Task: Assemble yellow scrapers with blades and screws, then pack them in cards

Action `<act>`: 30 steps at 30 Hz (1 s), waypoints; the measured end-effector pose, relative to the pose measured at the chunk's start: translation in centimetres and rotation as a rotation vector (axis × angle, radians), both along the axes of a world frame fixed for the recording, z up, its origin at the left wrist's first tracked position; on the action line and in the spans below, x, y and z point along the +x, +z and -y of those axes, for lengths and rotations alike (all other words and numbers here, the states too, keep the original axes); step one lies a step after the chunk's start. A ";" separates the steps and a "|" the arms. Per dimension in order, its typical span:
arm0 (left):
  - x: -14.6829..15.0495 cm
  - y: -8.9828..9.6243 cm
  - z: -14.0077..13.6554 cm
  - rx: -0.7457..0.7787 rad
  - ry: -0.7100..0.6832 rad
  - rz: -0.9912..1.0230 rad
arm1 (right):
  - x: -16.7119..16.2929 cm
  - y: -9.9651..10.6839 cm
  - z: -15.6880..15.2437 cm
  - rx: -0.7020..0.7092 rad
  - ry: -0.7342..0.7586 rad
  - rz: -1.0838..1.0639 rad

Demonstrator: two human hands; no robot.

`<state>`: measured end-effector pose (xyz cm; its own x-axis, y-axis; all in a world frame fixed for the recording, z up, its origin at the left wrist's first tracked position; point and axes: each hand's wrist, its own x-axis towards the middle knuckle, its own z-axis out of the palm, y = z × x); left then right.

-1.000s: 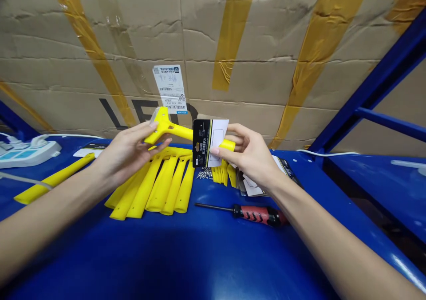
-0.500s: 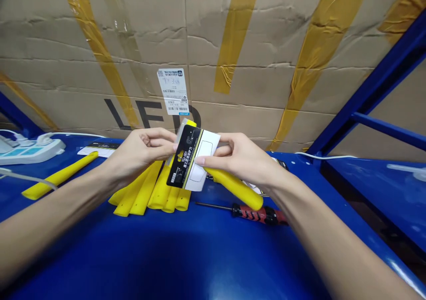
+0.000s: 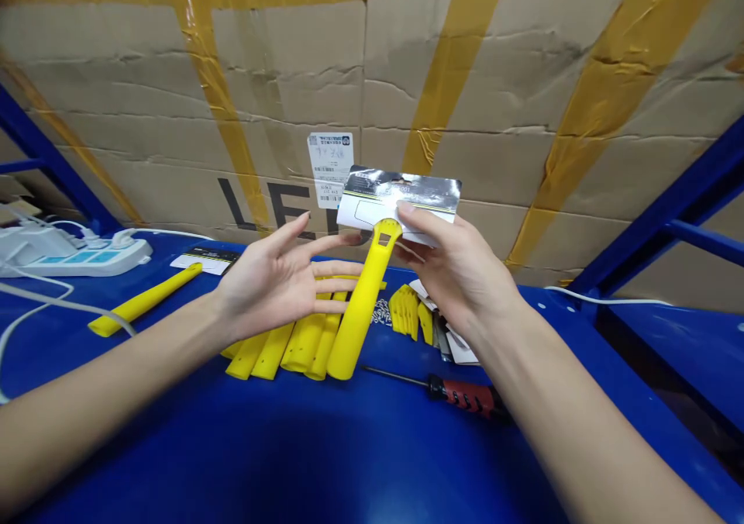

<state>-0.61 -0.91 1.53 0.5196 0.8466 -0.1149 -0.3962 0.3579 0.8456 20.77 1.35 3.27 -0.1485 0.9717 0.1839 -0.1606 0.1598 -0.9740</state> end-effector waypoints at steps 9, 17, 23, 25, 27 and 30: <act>-5.3 -1.5 2.3 0.272 0.190 -0.341 | -7.6 0.6 -4.0 0.127 0.122 0.163; -17.0 -1.2 3.7 0.562 0.548 -0.915 | -16.5 2.0 -7.8 0.056 0.258 0.454; -22.4 -4.1 5.1 0.743 0.682 -1.550 | -23.9 -1.2 -11.3 0.163 0.366 0.843; -22.6 -5.1 5.0 0.786 0.651 -1.642 | -26.3 -2.4 -11.7 0.194 0.398 0.965; -22.8 -5.8 4.7 0.754 0.641 -1.693 | -28.3 -3.5 -12.0 0.217 0.416 1.066; -23.2 -6.2 4.1 0.639 0.636 -1.736 | -30.1 -4.8 -12.5 0.240 0.413 1.180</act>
<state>-23.78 -5.05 -4.67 -0.1478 0.9523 0.2671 0.9445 0.0558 0.3238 -9.35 13.80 -1.57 -0.6236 0.7751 -0.1018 0.7004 0.4962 -0.5130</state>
